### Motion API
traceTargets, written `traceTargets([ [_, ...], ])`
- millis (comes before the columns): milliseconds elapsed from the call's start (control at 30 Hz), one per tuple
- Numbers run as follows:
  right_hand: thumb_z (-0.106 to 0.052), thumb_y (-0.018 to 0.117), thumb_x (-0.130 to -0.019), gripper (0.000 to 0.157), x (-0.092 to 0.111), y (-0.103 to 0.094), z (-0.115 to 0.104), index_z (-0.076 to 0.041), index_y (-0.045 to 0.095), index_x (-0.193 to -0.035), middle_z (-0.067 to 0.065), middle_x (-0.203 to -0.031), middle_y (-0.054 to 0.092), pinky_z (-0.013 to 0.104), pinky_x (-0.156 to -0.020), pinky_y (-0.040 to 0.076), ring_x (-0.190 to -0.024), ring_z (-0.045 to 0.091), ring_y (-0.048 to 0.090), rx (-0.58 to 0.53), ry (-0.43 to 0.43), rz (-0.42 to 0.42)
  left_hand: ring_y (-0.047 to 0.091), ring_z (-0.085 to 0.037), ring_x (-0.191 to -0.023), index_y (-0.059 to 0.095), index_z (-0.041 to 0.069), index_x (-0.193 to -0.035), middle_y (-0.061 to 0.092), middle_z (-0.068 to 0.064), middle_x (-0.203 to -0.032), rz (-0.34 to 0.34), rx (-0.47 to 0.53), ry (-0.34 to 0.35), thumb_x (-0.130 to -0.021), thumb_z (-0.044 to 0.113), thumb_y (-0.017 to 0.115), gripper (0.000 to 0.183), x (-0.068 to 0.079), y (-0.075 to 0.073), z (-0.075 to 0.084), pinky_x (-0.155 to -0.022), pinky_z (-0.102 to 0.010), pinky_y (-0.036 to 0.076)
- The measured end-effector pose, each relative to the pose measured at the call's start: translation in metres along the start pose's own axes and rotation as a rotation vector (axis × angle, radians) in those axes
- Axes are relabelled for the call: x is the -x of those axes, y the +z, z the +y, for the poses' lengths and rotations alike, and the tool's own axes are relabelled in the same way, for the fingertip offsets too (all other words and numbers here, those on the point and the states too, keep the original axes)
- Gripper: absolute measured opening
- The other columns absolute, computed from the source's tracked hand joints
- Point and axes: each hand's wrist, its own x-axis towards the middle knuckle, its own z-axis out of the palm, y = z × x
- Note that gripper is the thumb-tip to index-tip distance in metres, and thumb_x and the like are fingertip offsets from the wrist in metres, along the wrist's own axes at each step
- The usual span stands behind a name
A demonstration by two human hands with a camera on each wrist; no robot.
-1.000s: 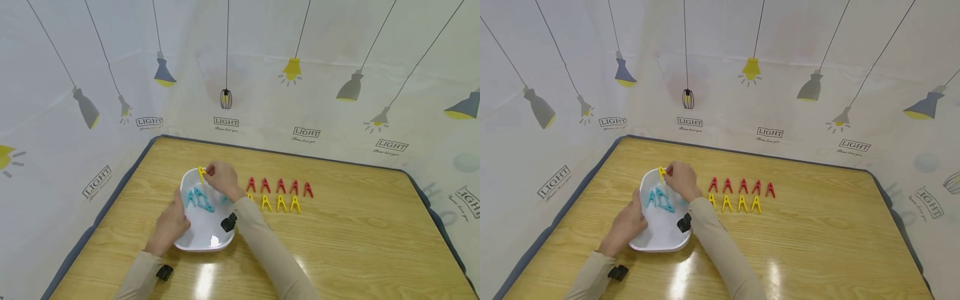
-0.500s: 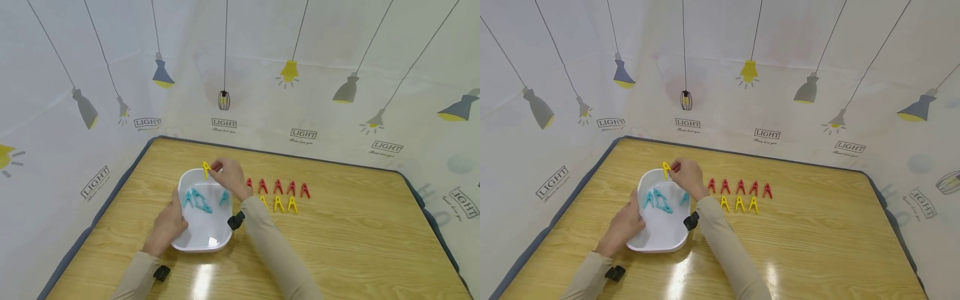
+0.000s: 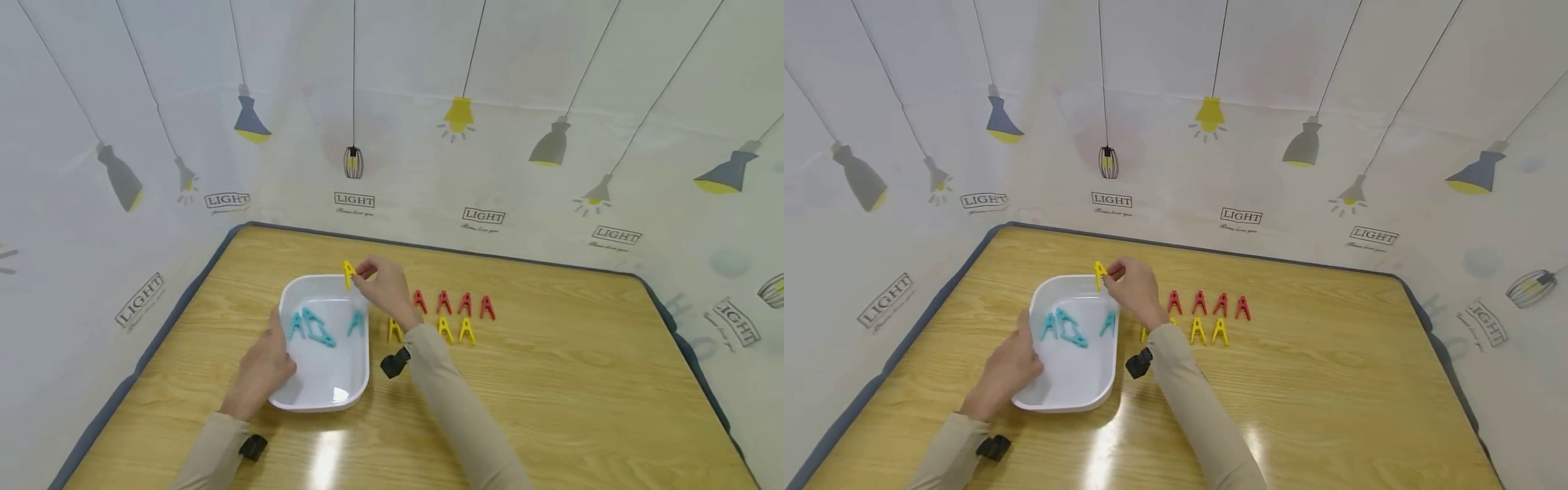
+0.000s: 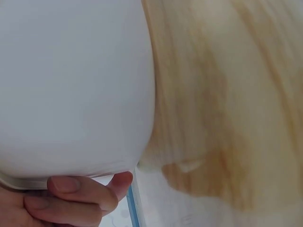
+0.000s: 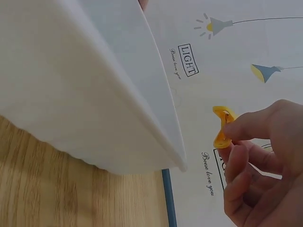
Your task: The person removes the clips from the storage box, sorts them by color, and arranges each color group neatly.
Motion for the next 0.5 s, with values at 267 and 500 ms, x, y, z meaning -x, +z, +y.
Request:
traceTargets([
  [267,-0.02,0.071,-0.093,0.011,0.005,-0.009,0.018,-0.01,0.071,-0.097,0.005,-0.095,0.071,0.023,-0.063,0.048,-0.074,0.016,0.06,-0.057,0.04,0.039,0.063,-0.036,-0.096,-0.001,-0.006,-0.158,0.047,-0.039,-0.14,0.016,-0.015,0.019,-0.083,-0.005,0.061,0.097,-0.001,0.0,0.001,-0.08,-0.05,0.057],
  [500,-0.02,0.069,-0.094,0.013,0.012,-0.021,0.03,-0.01,0.07,-0.1,0.006,-0.097,0.072,0.022,-0.056,0.049,-0.059,0.011,0.057,-0.053,0.079,0.044,0.062,-0.036,-0.093,-0.002,-0.005,-0.158,0.047,-0.04,-0.139,0.013,-0.013,0.023,-0.083,-0.004,0.061,0.098,-0.001,0.001,0.001,-0.076,-0.048,0.057],
])
